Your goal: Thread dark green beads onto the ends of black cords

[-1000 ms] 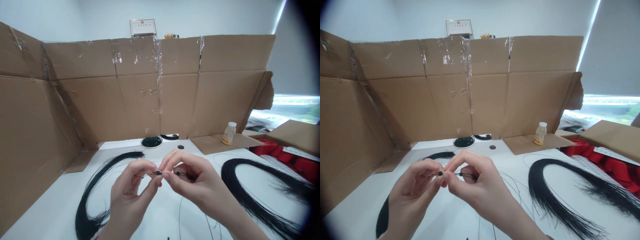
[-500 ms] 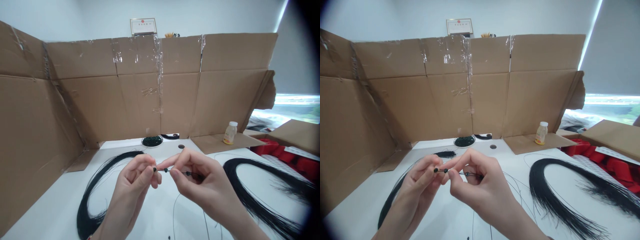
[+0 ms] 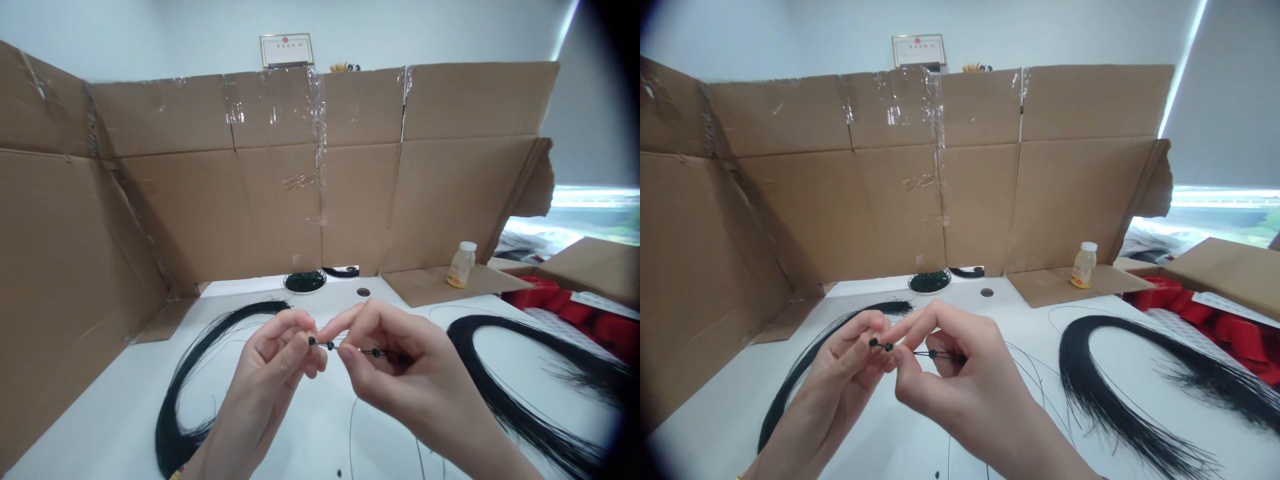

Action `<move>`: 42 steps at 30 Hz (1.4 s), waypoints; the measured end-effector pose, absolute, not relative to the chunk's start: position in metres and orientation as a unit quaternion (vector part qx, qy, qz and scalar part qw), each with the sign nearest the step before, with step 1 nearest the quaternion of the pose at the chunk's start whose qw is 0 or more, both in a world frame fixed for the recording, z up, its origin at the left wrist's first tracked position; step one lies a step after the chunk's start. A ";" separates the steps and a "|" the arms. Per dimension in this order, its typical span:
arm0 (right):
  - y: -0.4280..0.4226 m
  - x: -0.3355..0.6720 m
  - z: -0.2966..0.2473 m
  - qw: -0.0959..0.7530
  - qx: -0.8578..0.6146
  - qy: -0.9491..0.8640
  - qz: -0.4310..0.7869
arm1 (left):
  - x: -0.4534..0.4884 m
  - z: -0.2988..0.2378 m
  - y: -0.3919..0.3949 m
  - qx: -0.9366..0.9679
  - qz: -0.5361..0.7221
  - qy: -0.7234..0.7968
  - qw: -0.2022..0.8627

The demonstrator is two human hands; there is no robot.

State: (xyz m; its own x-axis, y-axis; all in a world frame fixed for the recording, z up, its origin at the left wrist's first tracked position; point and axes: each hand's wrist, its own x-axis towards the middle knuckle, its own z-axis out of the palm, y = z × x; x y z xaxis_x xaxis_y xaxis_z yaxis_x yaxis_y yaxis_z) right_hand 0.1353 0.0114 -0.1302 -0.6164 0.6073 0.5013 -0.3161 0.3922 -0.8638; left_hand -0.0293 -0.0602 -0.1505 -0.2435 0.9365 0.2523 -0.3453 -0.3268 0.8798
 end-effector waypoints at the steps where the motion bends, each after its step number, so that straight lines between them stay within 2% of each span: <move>1: 0.011 0.136 -0.130 0.419 -0.112 -0.722 0.539 | -0.030 -0.149 -0.061 0.419 0.703 0.374 0.437; 6: 0.012 0.138 -0.131 0.405 -0.132 -0.740 0.521 | -0.031 -0.147 -0.064 0.455 0.706 0.431 0.330; 10: 0.012 0.136 -0.132 0.414 -0.119 -0.744 0.510 | -0.028 -0.145 -0.066 0.460 0.708 0.454 0.285; 42: 0.011 0.134 -0.129 0.423 -0.104 -0.751 0.496 | -0.016 -0.137 -0.071 0.412 0.722 0.469 0.299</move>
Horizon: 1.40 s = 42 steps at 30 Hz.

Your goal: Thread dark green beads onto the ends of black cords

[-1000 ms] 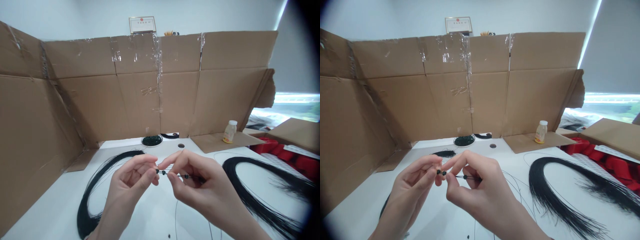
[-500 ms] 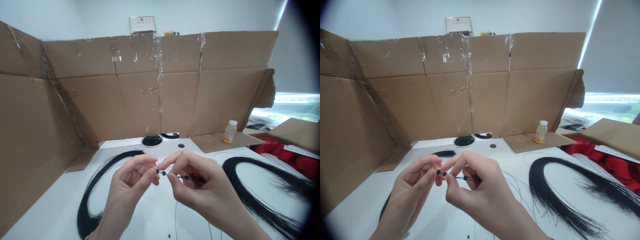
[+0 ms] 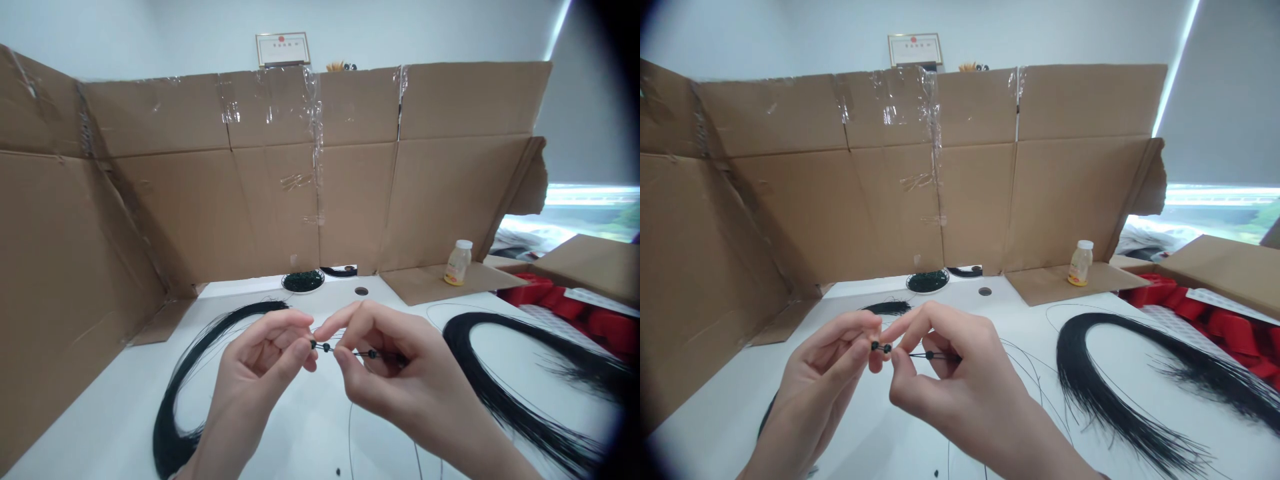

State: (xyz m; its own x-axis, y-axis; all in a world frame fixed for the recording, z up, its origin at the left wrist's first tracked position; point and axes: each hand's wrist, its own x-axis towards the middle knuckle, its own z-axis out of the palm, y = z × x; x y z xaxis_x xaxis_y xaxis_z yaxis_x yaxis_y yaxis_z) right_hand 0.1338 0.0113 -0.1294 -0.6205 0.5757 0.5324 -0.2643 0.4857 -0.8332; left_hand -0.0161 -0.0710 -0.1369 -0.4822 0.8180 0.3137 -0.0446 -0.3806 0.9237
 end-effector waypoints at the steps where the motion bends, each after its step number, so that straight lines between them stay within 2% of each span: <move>1: 0.011 0.134 -0.129 0.424 -0.103 -0.751 0.496 | -0.016 -0.136 -0.071 0.411 0.723 0.469 0.298; 21: 0.012 0.136 -0.131 0.433 -0.096 -0.765 0.467 | -0.018 -0.139 -0.070 0.423 0.724 0.471 0.273; 27: 0.017 0.134 -0.134 0.432 -0.106 -0.778 0.443 | -0.027 -0.147 -0.066 0.505 0.698 0.460 0.216; 42: 0.030 0.124 -0.140 0.450 -0.109 -0.771 0.437 | -0.025 -0.142 -0.067 0.485 0.668 0.544 0.150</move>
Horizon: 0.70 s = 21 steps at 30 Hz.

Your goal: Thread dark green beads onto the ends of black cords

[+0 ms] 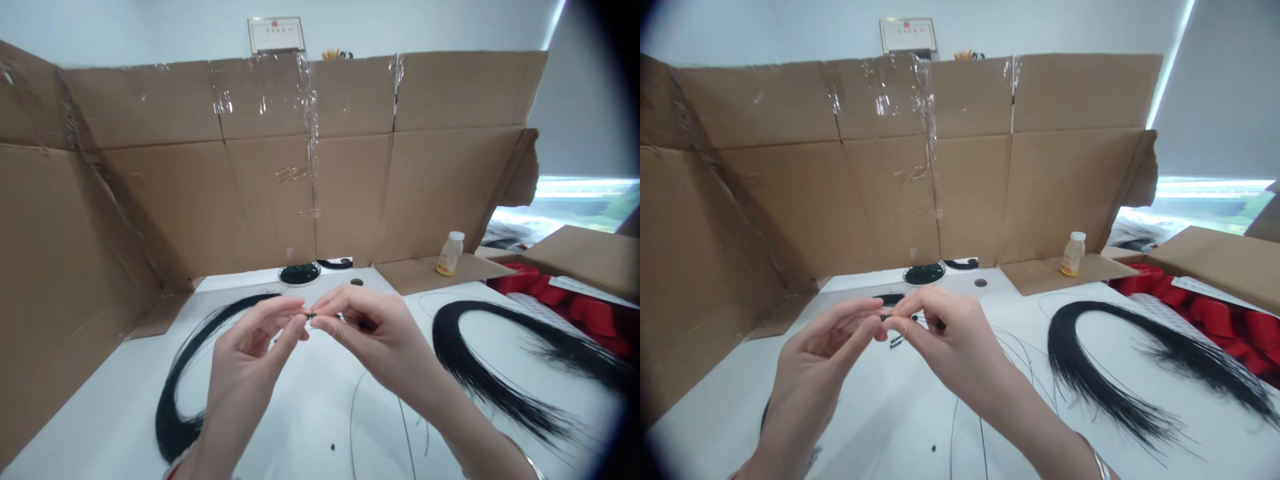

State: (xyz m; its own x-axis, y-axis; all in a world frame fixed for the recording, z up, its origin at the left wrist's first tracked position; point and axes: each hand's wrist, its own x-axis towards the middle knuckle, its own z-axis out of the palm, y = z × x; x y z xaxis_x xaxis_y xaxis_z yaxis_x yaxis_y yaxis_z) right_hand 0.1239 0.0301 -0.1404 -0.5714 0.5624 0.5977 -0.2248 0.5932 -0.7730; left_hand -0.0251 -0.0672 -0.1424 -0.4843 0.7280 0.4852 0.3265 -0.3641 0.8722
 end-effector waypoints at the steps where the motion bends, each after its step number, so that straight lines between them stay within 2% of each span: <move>1: 0.032 0.126 -0.139 0.450 -0.114 -0.770 0.438 | -0.025 -0.142 -0.069 0.494 0.659 0.548 0.149; 4: 0.038 0.138 -0.133 0.471 -0.135 -0.753 0.440 | -0.028 -0.154 -0.071 0.549 0.573 0.591 0.146; 9: 0.049 0.161 -0.123 0.539 -0.149 -0.726 0.401 | -0.031 -0.230 -0.073 0.697 0.257 0.633 0.218; 12: 0.050 0.169 -0.119 0.556 -0.148 -0.722 0.385 | -0.029 -0.275 -0.078 0.693 0.248 0.645 0.206; 15: 0.046 0.171 -0.114 0.540 -0.161 -0.726 0.395 | -0.026 -0.299 -0.081 0.696 0.274 0.636 0.190; 18: 0.043 0.173 -0.110 0.514 -0.179 -0.727 0.418 | -0.025 -0.303 -0.079 0.707 0.291 0.619 0.181; 21: 0.044 0.173 -0.110 0.506 -0.176 -0.726 0.431 | -0.026 -0.283 -0.070 0.702 0.327 0.598 0.207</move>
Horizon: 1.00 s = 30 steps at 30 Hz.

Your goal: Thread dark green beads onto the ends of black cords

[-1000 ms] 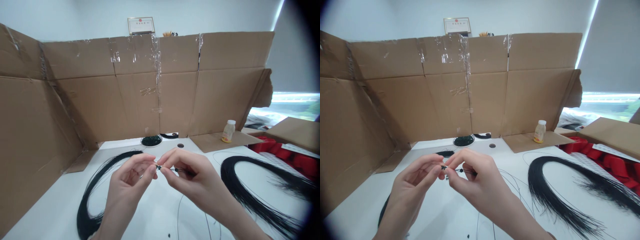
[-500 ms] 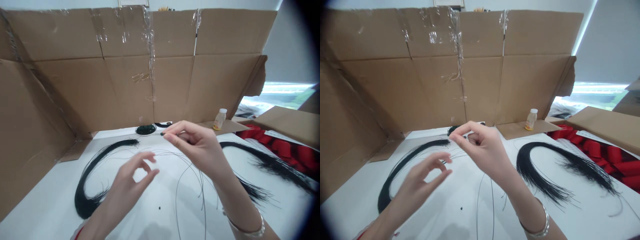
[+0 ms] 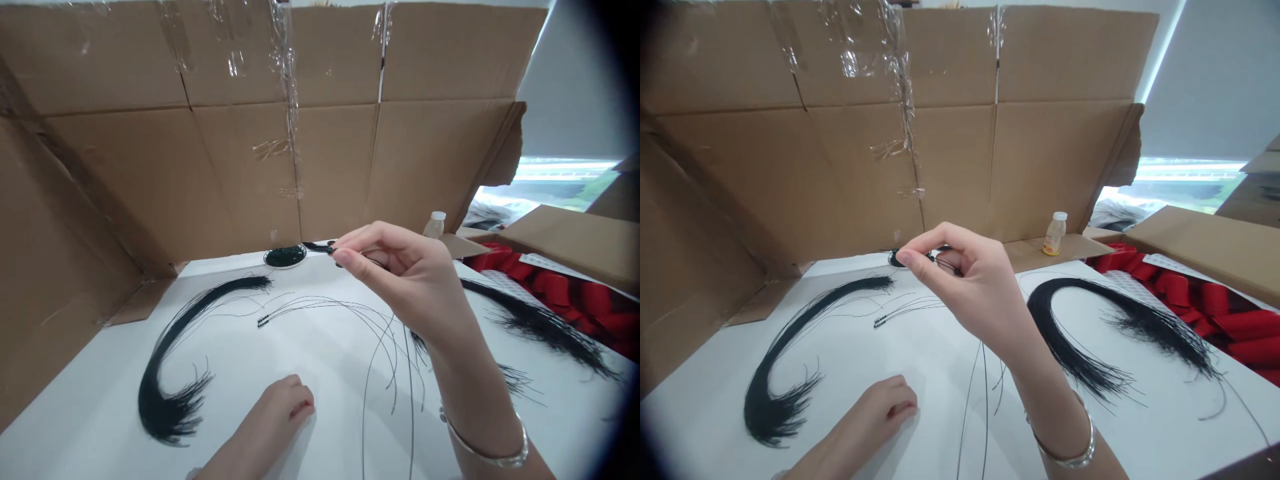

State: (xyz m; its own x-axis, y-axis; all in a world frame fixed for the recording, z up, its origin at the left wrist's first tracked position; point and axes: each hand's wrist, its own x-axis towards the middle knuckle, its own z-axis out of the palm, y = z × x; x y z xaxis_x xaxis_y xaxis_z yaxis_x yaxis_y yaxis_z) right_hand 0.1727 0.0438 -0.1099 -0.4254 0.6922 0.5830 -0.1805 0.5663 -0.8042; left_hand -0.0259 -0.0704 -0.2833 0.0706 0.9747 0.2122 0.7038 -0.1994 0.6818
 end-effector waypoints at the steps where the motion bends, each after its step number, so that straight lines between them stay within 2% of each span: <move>1: 0.046 0.172 -0.111 0.503 -0.172 -0.726 0.436 | -0.026 -0.271 -0.067 0.694 0.347 0.591 0.219; 5: 0.054 0.166 -0.118 0.455 -0.159 -0.729 0.485 | -0.030 -0.202 -0.052 0.667 0.419 0.573 0.225; 7: 0.056 0.162 -0.120 0.411 -0.149 -0.727 0.530 | -0.031 -0.171 -0.047 0.615 0.531 0.526 0.252; 10: 0.053 0.156 -0.121 0.368 -0.118 -0.710 0.589 | -0.029 -0.147 -0.040 0.541 0.680 0.416 0.270; 12: 0.049 0.152 -0.122 0.356 -0.094 -0.699 0.613 | -0.025 -0.145 -0.036 0.509 0.729 0.355 0.289; 18: 0.037 0.144 -0.125 0.348 -0.073 -0.673 0.649 | -0.020 -0.154 -0.035 0.452 0.758 0.298 0.365; 30: 0.026 0.144 -0.126 0.369 -0.074 -0.662 0.648 | -0.016 -0.154 -0.039 0.443 0.763 0.250 0.400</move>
